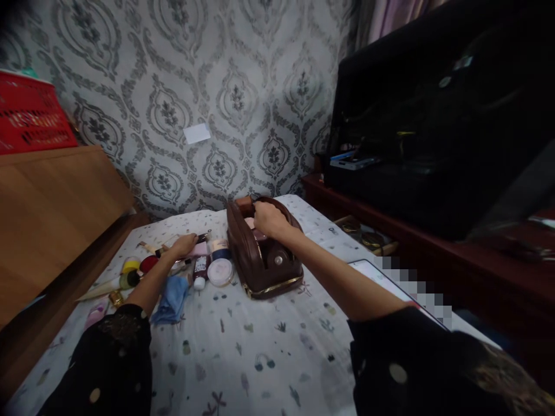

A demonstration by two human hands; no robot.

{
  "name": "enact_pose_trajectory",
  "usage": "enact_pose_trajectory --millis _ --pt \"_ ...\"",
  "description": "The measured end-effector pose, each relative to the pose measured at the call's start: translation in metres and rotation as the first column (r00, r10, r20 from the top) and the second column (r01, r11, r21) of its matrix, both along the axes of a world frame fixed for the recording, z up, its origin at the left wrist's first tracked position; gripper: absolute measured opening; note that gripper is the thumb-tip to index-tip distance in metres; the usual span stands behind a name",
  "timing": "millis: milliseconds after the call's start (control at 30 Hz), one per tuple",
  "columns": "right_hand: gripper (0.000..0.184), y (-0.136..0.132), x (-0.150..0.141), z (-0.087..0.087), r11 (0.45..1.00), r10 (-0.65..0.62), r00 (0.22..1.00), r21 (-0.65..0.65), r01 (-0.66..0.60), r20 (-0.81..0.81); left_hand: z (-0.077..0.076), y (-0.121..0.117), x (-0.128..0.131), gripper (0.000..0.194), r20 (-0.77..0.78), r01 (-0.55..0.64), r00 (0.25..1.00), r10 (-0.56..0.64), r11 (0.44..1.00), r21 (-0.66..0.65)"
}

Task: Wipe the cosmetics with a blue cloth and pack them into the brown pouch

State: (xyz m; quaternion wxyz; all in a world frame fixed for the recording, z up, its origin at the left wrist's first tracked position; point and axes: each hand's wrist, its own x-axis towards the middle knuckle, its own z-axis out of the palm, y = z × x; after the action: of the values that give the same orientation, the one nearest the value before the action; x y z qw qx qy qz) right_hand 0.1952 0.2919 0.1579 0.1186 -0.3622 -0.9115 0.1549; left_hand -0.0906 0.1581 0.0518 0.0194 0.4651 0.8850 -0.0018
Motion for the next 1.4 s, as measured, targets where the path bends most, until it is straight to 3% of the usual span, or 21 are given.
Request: enact_pose_trajectory --millis 67,133,200,267,300,367,433,633,800,933,1033,1167,1300,1400 --pt "0.041 -0.022 0.012 0.002 0.997 0.026 0.991 0.082 -0.015 -0.134 -0.002 0.0 -0.003 0.036 0.014 -0.008 1.0 0.008 1.0 -0.013" --pt "0.038 -0.05 0.018 -0.007 0.976 0.191 0.897 0.177 -0.129 -0.398 -0.004 0.001 -0.006 0.036 0.024 -0.003 1.0 0.004 1.0 -0.016" --pt "0.033 -0.082 0.015 -0.027 0.932 0.362 0.805 0.181 -0.313 -0.47 -0.004 0.0 -0.008 0.035 0.03 0.006 1.0 -0.006 1.0 -0.01" --pt "0.028 -0.111 0.002 -0.052 0.838 0.519 0.756 0.063 -0.542 -0.399 -0.004 -0.001 -0.008 0.035 0.032 0.016 0.999 -0.017 1.0 0.004" --pt "0.026 -0.124 -0.007 -0.065 0.815 0.533 0.767 -0.028 -0.579 -0.358 -0.004 -0.002 -0.008 0.035 0.03 0.02 0.999 -0.021 1.0 0.014" --pt "0.029 -0.144 -0.028 -0.088 0.812 0.486 0.834 -0.217 -0.541 -0.262 -0.004 -0.004 -0.005 0.034 0.023 0.027 0.999 -0.028 0.999 0.039" --pt "0.035 -0.155 -0.046 -0.103 0.825 0.452 0.863 -0.263 -0.501 -0.225 -0.004 -0.007 -0.001 0.033 0.011 0.03 0.999 -0.031 0.997 0.072" --pt "0.036 -0.16 -0.082 -0.12 0.855 0.388 0.891 -0.27 -0.444 -0.237 -0.001 -0.016 0.009 0.029 -0.027 0.001 1.0 0.007 0.964 0.267" --pt "0.042 -0.16 -0.117 -0.13 0.858 0.362 0.891 -0.277 -0.433 -0.273 0.019 -0.019 0.008 0.032 -0.006 -0.05 0.998 0.06 0.884 0.464" --pt "0.046 -0.168 -0.146 -0.133 0.835 0.396 0.863 -0.266 -0.481 -0.314 0.036 -0.029 0.007 0.033 0.064 -0.054 0.998 0.023 0.835 0.547" --pt "0.043 -0.169 -0.158 -0.133 0.823 0.417 0.836 -0.241 -0.514 -0.356 0.039 -0.039 0.011 0.033 0.188 -0.063 0.981 -0.048 0.837 0.543" --pt "0.039 -0.167 -0.152 -0.133 0.801 0.467 0.797 -0.199 -0.565 -0.382 0.027 -0.044 0.029 0.037 0.443 -0.096 0.888 -0.126 0.89 0.445" --pt "0.039 -0.163 -0.118 -0.137 0.764 0.545 0.759 -0.162 -0.624 -0.356 0.007 -0.041 0.046 0.042 0.673 -0.174 0.735 -0.087 0.935 0.31" --pt "0.042 -0.158 -0.09 -0.139 0.742 0.594 0.736 -0.132 -0.657 -0.325 -0.004 -0.04 0.051 0.045 0.749 -0.24 0.659 -0.06 0.928 0.286"
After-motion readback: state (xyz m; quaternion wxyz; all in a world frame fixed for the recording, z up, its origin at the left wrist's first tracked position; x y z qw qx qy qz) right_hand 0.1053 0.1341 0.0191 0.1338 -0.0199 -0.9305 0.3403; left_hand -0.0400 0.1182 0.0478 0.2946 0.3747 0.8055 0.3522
